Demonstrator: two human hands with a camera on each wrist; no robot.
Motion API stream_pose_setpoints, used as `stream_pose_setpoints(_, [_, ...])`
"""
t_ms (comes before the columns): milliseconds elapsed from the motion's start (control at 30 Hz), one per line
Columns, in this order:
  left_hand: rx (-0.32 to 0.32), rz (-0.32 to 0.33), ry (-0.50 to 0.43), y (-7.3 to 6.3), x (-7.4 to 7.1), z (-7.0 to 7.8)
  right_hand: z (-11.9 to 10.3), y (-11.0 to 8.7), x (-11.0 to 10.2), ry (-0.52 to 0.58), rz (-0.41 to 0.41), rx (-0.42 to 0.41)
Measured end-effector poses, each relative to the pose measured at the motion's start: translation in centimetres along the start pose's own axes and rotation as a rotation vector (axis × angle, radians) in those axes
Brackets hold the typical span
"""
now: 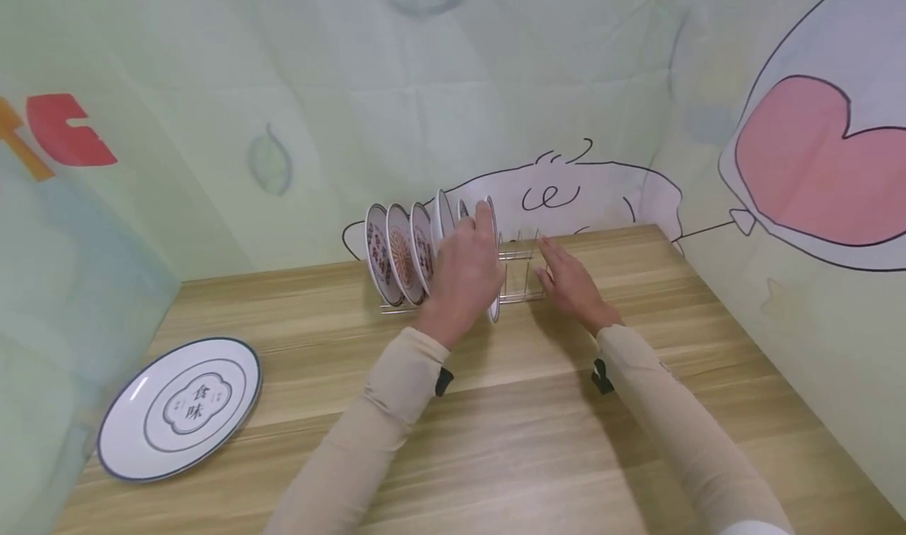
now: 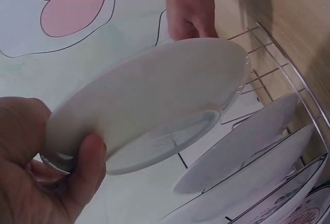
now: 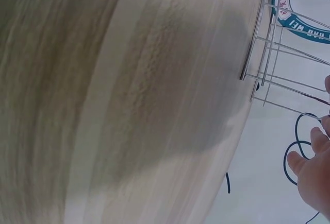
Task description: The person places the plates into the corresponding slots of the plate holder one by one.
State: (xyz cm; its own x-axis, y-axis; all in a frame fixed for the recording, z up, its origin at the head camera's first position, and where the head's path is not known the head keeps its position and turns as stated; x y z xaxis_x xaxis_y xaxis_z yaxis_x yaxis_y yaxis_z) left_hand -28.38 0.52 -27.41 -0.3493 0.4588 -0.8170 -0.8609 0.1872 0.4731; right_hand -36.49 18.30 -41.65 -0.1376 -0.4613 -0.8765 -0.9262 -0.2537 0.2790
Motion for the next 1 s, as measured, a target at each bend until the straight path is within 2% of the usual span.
stream_pose_setpoints(100, [-0.004,-0.036,0.007,0.3,1.1,0.2,0.0,0.0,-0.1,-0.004,0.007,0.004])
stream_pose_setpoints(233, [-0.011,-0.055,0.062,0.5,2.4,0.3,-0.1,-0.1,0.0,0.0,0.017,-0.005])
stream_pose_setpoints(533, [0.008,-0.036,0.147,1.4,4.0,0.0,-0.1,-0.2,-0.2,0.011,0.034,-0.021])
stream_pose_setpoints(700, [-0.014,-0.035,0.16,2.0,5.0,-0.3,-0.1,0.1,-0.3,0.006,0.045,-0.041])
stream_pose_setpoints(1000, [-0.029,-0.005,0.157,2.2,6.5,-0.7,0.1,-0.2,0.1,0.028,0.086,-0.059])
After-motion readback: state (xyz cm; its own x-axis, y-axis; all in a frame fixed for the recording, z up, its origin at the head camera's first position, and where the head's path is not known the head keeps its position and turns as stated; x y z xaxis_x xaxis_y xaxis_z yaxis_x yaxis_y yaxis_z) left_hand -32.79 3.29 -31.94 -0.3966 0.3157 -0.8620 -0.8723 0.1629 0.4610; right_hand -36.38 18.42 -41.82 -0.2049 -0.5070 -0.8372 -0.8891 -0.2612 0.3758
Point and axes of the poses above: each hand's wrist, its own y-axis towards the middle knuckle, its own x-axis out of the palm, z = x × y, the point moved 6 cm from there along y, towards the middle knuckle, and after that the axes turned 3 degrees about z, right-handed, at the moved point
